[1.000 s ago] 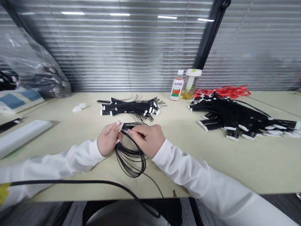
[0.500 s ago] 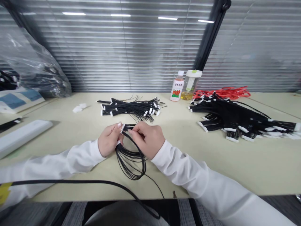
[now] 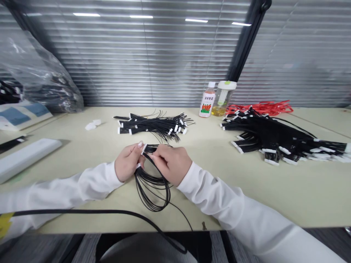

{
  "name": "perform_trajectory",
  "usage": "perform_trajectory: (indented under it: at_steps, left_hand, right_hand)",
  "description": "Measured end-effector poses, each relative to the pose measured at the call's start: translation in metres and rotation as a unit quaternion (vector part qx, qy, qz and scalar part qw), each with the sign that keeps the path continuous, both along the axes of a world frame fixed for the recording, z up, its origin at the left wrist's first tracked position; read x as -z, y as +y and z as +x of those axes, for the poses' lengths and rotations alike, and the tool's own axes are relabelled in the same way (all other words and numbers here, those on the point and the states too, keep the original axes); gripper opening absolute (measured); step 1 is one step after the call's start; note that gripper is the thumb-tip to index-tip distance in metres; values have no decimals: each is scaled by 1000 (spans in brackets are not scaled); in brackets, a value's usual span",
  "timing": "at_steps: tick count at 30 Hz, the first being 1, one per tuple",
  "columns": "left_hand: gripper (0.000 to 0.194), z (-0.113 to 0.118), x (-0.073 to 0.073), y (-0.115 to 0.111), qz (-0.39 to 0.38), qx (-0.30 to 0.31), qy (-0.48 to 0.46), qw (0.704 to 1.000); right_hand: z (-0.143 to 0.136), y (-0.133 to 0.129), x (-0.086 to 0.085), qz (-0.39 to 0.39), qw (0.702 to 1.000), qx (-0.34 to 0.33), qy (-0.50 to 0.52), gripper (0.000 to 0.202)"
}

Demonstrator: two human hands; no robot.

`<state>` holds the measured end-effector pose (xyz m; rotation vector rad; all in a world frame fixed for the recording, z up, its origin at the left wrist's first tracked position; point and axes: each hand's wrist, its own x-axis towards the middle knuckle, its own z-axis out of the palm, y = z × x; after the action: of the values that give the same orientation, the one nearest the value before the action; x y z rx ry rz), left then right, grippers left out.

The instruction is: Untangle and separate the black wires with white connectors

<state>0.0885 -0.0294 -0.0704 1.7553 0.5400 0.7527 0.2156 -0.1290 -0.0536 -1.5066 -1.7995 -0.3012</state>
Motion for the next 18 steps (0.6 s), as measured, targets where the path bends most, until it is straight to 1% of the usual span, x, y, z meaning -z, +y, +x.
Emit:
perform_trajectory:
  at_steps: [8, 12, 18]
  left_hand:
    - [45, 0, 1, 0, 8, 4, 0, 1000]
    - [45, 0, 1, -1, 1, 12, 7, 1000]
    - [46, 0, 0, -2, 18, 16, 29, 999]
  right_hand:
    - [2, 0, -1, -1, 998, 4, -55, 24]
    - [4, 2, 1, -9, 996, -20, -87, 21]
    - [6, 4, 3, 2, 994, -42, -105, 17]
